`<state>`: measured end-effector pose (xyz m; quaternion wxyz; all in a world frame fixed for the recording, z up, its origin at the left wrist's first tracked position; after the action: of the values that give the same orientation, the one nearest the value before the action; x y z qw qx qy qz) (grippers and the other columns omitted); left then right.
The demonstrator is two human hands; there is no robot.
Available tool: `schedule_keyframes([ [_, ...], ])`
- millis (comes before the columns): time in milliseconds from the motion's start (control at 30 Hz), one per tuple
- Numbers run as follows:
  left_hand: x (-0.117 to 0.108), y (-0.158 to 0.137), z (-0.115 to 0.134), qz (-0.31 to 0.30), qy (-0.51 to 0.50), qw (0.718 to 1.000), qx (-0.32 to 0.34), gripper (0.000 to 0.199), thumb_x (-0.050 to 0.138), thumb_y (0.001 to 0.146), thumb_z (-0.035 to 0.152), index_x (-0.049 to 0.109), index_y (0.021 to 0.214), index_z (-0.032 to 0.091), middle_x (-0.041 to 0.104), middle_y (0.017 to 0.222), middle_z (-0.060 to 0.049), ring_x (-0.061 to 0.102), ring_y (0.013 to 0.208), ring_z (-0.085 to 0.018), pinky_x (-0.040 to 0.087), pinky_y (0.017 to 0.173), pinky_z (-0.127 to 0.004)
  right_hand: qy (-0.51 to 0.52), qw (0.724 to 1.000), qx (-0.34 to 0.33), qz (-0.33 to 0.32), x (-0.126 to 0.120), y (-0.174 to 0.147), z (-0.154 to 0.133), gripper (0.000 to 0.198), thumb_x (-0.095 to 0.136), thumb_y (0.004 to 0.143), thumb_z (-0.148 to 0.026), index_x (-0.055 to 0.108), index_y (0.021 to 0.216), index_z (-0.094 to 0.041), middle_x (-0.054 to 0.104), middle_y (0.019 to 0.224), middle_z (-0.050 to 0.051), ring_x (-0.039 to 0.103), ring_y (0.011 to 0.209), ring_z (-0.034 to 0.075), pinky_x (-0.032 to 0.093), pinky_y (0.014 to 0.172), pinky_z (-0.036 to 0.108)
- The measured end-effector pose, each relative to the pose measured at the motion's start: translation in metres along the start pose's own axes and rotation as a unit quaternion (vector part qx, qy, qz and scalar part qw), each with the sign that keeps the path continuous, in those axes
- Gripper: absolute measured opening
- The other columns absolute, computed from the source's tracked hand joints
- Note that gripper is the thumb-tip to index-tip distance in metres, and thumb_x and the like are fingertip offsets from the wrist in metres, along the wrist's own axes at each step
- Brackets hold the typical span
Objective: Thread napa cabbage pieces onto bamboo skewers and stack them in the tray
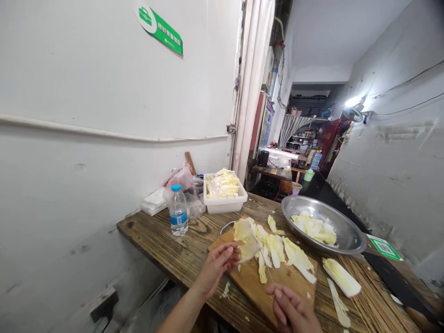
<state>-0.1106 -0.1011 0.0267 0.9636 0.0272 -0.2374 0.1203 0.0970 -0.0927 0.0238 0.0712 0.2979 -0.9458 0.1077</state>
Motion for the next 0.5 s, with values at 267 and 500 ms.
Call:
schedule_keyframes([
  [267,-0.029,0.034,-0.014,0.068,0.309,0.929,0.191,0.028,0.058,0.077,0.035,0.067,0.097,0.018,0.069,0.097,-0.010,0.063,0.089,-0.020,0.050,0.082,-0.033,-0.047,0.995,-0.073,0.039,0.007,0.085,-0.104,0.042,0.064,0.073,-0.053,0.059,0.092,-0.016,0.033,0.049,-0.011,0.015,0.035,0.001,0.008,0.035,0.017],
  [500,-0.028,0.046,-0.061,-0.028,0.521,0.783,0.338,0.026,0.058,0.074,0.029,0.065,0.099,0.022,0.066,0.100,-0.006,0.059,0.093,-0.021,0.049,0.084,-0.032,-0.266,0.941,-0.177,0.113,0.023,0.218,-0.171,0.044,0.051,0.081,-0.054,0.060,0.096,-0.014,0.042,0.052,-0.008,0.026,0.034,0.003,0.020,0.032,0.019],
])
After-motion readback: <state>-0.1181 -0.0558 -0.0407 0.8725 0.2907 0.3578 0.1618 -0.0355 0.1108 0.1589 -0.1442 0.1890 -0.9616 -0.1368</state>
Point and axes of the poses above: each hand's wrist, its own y-axis towards the middle knuckle, its own x-axis out of the palm, z = x × y, the point moved 4 cm from there along y, towards the middle knuckle
